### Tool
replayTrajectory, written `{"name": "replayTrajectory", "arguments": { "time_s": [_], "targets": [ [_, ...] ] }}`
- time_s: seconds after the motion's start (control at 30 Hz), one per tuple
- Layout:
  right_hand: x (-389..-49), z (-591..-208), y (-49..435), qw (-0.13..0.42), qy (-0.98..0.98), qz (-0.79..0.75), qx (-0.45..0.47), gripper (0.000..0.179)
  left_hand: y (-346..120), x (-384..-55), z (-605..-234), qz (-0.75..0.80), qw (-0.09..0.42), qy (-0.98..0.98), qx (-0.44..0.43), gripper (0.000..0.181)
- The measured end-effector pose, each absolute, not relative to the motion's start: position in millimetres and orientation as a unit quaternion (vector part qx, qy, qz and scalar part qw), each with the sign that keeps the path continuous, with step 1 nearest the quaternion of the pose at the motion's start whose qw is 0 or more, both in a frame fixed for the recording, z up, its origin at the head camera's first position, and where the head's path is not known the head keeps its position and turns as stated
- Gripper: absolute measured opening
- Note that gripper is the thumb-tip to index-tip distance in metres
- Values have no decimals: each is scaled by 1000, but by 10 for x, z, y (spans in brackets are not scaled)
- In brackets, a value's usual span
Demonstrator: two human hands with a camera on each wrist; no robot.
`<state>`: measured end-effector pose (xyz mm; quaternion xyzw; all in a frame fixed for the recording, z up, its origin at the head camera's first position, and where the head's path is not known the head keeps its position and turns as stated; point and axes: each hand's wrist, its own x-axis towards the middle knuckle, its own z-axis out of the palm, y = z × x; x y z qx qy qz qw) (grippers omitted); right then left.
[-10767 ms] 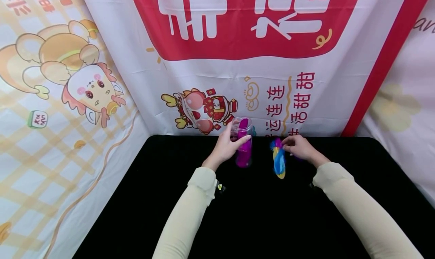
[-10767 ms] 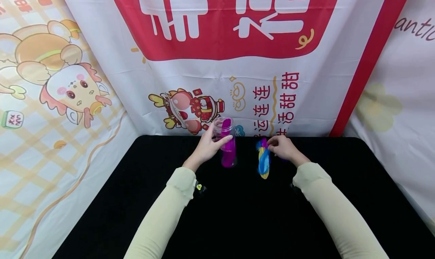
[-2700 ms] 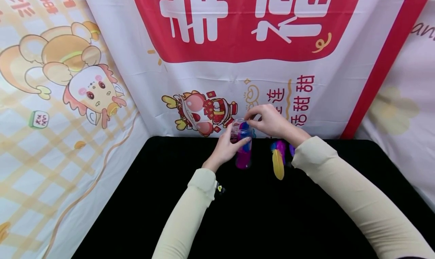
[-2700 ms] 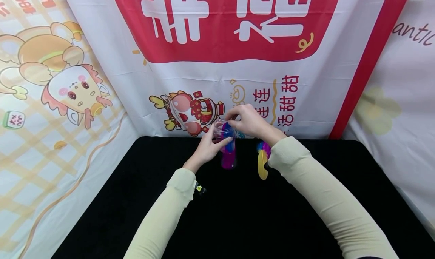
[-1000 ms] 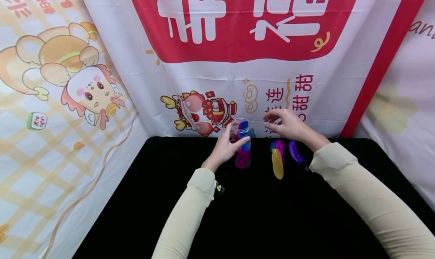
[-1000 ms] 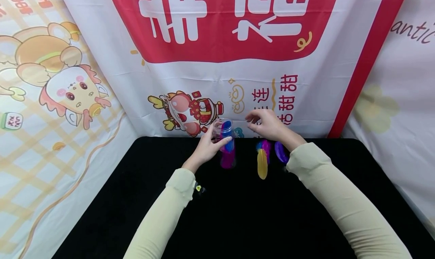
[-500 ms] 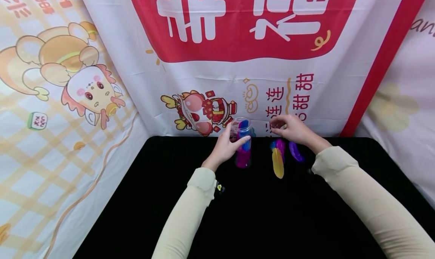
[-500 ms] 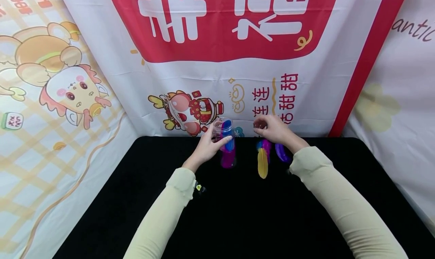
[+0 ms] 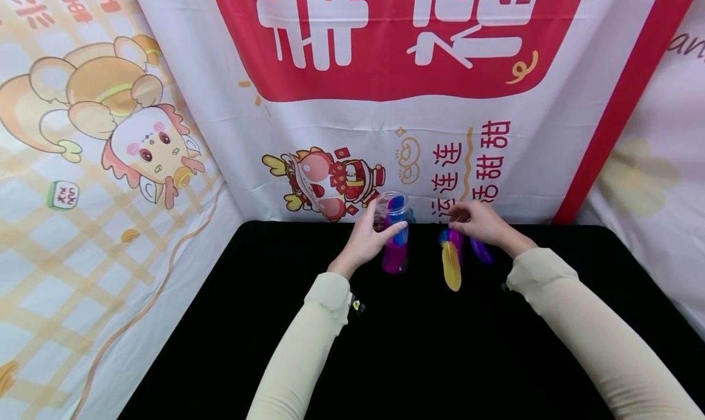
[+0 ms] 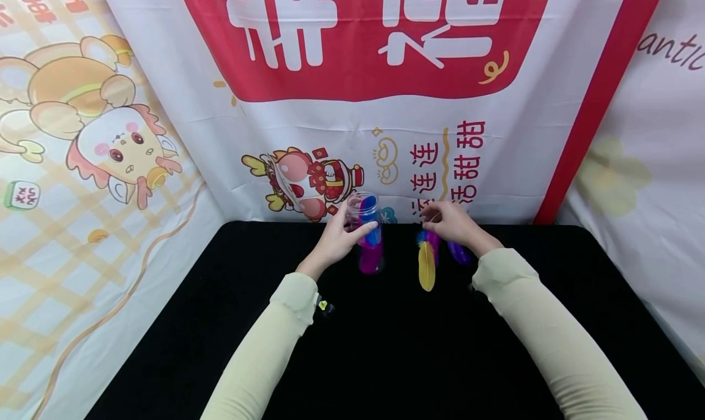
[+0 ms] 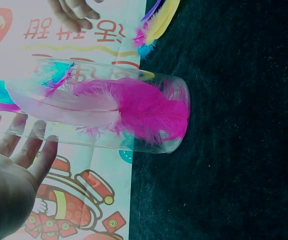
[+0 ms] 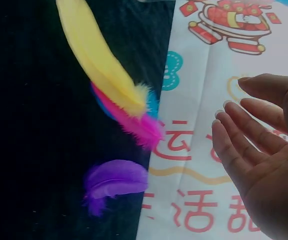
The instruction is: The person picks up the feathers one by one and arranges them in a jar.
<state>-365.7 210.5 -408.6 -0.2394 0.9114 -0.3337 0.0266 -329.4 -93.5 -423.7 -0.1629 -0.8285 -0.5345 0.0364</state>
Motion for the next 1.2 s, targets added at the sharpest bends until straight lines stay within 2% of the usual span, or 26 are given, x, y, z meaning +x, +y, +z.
{"name": "replayTrajectory", "arguments": {
  "time_s": [0.2, 0.57, 0.9, 1.2],
  "targets": [
    [-3684, -4248, 2126, 14, 906, -342, -248, 27, -940, -3293, -4239, -534, 35, -829, -162, 77],
    [-3680, -4436, 2163, 42, 909, -346, -228, 30, -935, -3299, -4244, -534, 31, -830, -158, 77],
    [-3663, -4544, 2133, 27, 918, -330, -220, 27, -942, -3305, -4236, -539, 31, -826, -162, 80],
    [-3681, -4626, 2141, 76, 917, -337, -199, 32, -940, -3313, -4244, -538, 28, -827, -160, 81]
  ]
}}
